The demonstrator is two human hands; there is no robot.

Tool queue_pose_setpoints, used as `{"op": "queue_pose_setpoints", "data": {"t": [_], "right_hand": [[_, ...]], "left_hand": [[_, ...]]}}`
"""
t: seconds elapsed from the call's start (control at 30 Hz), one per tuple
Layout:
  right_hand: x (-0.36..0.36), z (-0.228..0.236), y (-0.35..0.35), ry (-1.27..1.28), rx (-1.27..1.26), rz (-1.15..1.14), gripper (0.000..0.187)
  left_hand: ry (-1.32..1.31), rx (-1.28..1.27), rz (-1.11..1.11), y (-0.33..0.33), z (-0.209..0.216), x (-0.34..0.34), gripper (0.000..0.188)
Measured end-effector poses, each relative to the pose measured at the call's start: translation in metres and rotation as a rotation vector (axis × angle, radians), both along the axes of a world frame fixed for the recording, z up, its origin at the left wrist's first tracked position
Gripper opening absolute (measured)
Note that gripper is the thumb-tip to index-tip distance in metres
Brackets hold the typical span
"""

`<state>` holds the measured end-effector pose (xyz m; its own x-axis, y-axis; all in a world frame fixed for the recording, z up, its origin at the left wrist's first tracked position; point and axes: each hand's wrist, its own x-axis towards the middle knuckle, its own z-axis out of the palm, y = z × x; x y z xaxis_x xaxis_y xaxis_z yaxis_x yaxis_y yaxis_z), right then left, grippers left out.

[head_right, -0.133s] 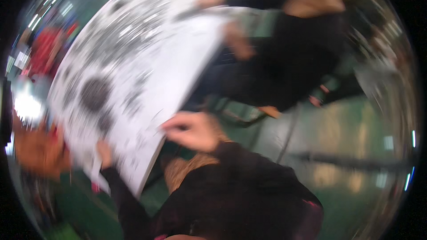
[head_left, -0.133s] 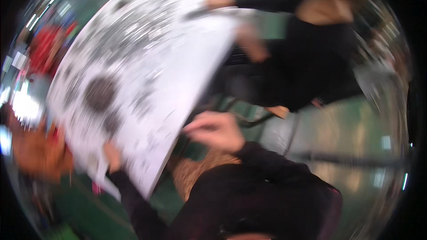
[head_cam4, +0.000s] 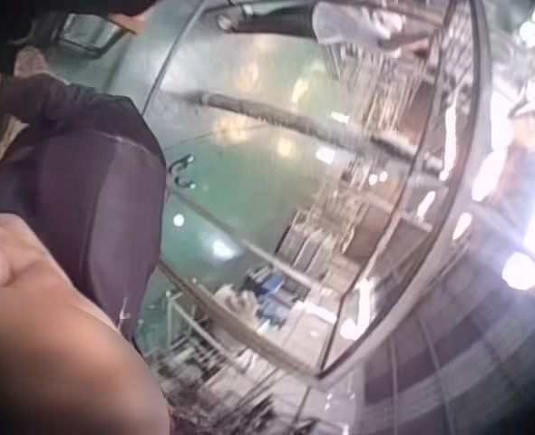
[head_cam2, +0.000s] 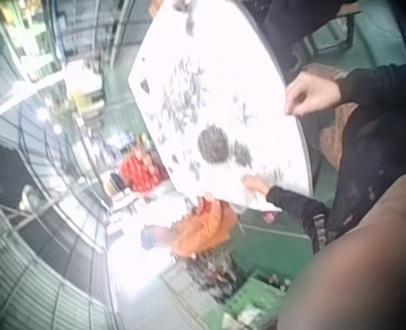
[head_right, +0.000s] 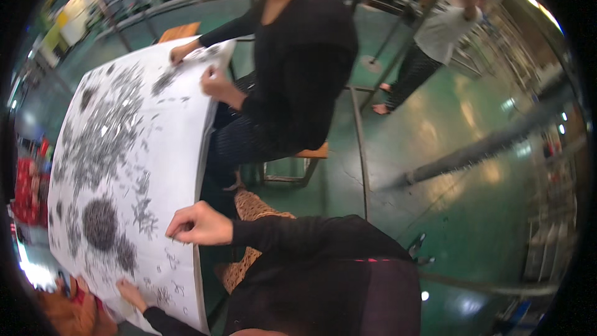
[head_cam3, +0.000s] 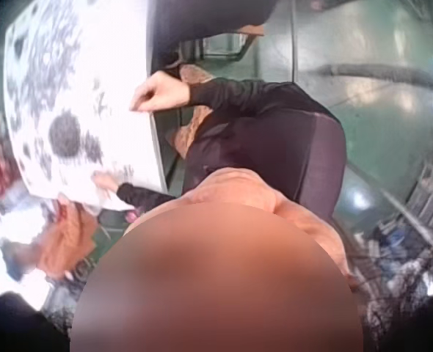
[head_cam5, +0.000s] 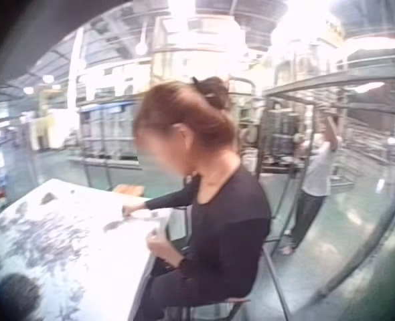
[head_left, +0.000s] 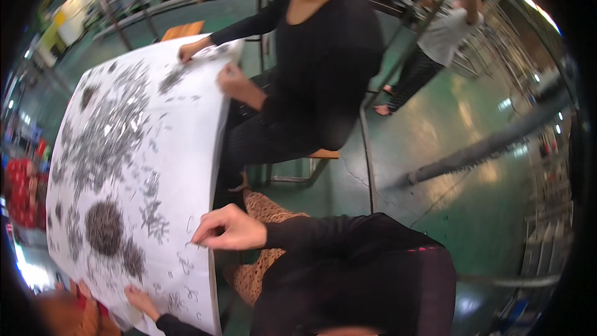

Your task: The person sits at a table and sorts small metal pieces by hand, separating them into piles on a white surface. They repeatedly pick up pieces, inspect them, and place them into different groups while others work alongside.

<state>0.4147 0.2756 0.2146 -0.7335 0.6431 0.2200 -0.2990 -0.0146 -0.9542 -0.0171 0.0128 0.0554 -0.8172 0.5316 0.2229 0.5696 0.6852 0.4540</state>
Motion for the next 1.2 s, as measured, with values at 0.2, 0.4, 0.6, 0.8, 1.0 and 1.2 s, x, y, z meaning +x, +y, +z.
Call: {"op": "queue_pose_setpoints", "data": {"t": [0.2, 0.4, 0.6, 0.8, 1.0, 1.2], "right_hand": [[-0.014, -0.017, -0.009, 0.003, 0.020, -0.037, 0.014], [-0.019, -0.036, -0.015, -0.040, -0.011, -0.064, 0.013], [-0.017, -0.038, -0.019, 0.020, 0.019, -0.119, 0.016], [-0.018, -0.027, -0.020, -0.029, 0.115, -0.117, 0.017], [-0.012, -0.030, -0.013, -0.080, 0.297, -0.091, 0.021], [-0.046, -0.042, 0.036, -0.155, 0.053, -0.166, 0.018]], "left_hand": [[-0.439, 0.553, -0.219, 0.076, 0.097, 0.116, 0.014], [-0.656, 0.662, -0.520, 0.123, 0.148, 0.278, 0.005], [-0.422, 0.580, -0.578, 0.137, 0.154, 0.311, 0.006], [-0.307, 0.601, -0.513, 0.142, 0.148, 0.313, 0.007], [-0.427, 0.783, -0.402, 0.145, 0.133, 0.321, 0.010], [-0.410, 0.732, -0.438, 0.145, 0.129, 0.317, 0.005]]}}
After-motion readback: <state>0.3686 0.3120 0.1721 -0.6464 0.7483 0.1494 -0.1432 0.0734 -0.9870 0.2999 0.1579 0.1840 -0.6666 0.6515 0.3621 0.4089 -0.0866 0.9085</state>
